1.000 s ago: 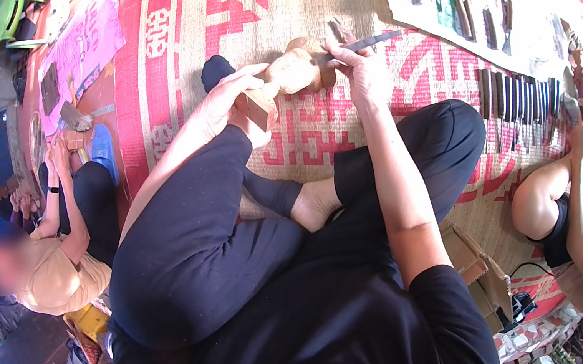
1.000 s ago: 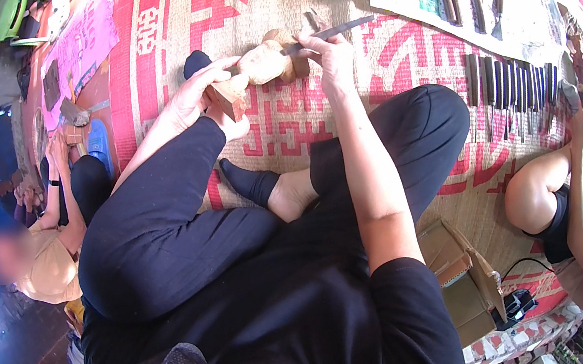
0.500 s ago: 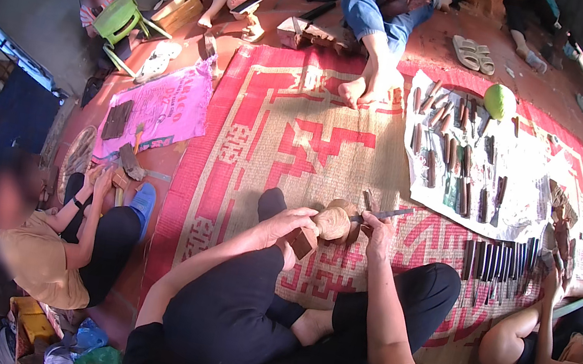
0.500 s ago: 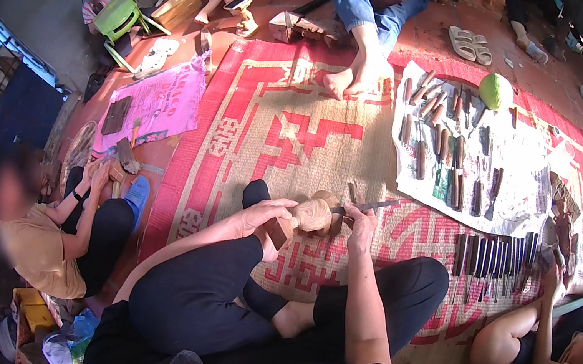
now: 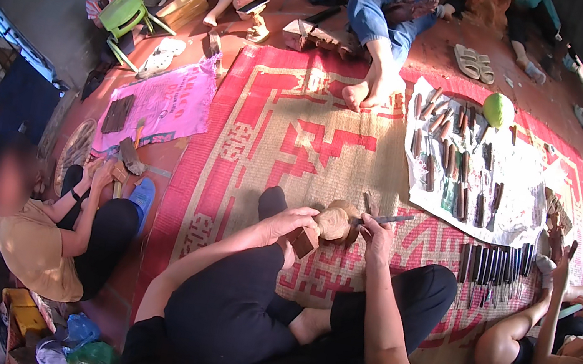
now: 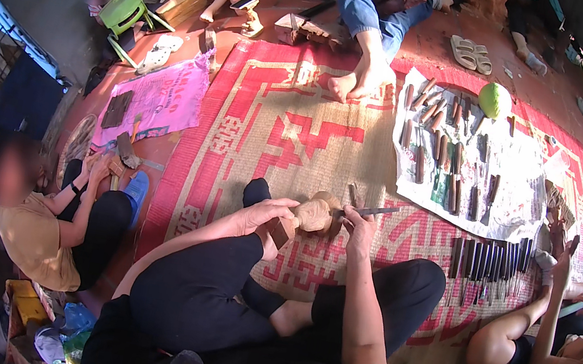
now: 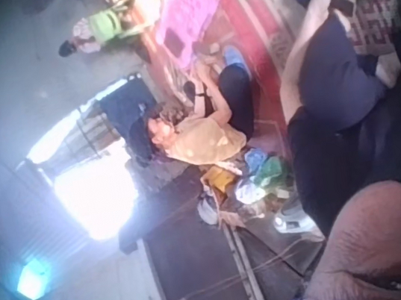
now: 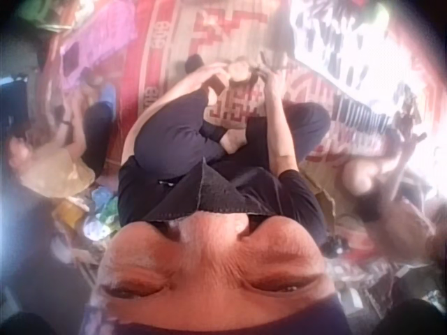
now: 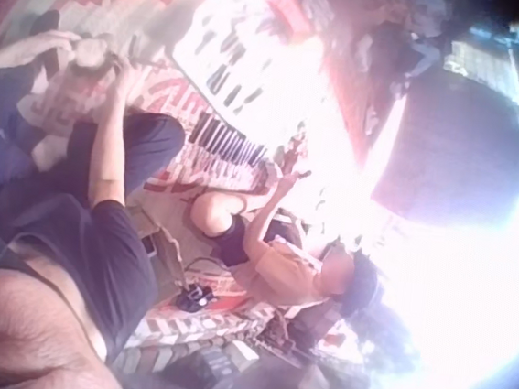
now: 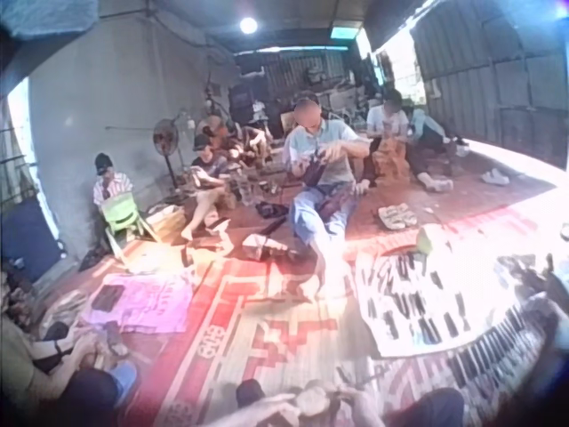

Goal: The person sits on a mat and carves a small wooden object using a knife. They hold the wood in their left hand and use the knife in their right hand to shape the piece, occasionally rotating it to access different sides.

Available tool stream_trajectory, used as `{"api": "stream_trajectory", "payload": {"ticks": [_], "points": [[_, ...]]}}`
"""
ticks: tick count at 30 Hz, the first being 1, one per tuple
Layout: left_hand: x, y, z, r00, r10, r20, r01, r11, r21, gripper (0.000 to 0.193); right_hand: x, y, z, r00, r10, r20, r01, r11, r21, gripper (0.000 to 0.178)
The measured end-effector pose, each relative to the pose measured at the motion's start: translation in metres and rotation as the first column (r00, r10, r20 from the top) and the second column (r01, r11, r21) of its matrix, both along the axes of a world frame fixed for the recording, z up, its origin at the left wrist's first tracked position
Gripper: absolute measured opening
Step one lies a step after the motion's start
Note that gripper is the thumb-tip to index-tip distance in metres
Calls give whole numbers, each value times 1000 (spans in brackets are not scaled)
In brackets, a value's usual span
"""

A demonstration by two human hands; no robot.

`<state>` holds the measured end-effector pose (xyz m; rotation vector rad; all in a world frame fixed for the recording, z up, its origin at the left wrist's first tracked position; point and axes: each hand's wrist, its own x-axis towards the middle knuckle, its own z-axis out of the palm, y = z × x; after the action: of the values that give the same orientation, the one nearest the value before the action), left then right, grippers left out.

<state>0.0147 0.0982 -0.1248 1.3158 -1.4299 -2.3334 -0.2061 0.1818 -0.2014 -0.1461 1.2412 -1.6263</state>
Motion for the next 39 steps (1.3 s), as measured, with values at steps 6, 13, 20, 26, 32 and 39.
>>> {"api": "stream_trajectory", "payload": {"ticks": [6,13,20,26,32,39], "points": [[-4,-2,1,1000,25,-16,-25,1000,-10,66,-5,-2,-15,999,-27,-24,28,998,56,9],[3,-3,-11,995,97,-32,-96,995,36,53,8,3,-8,999,18,-47,-23,995,-101,11],[3,-10,-19,988,147,-55,-137,978,157,45,-3,-2,-29,995,5,100,6,994,-109,16],[-1,-7,-7,984,171,-48,-158,966,203,48,1,-2,-33,998,13,64,-6,993,-116,17],[0,-5,-6,979,203,-16,-196,960,198,49,3,-1,-20,998,-11,60,17,994,-104,12],[-2,-9,-7,984,169,-61,-152,964,217,49,-13,-3,-55,999,-17,27,18,999,-41,12]]}}
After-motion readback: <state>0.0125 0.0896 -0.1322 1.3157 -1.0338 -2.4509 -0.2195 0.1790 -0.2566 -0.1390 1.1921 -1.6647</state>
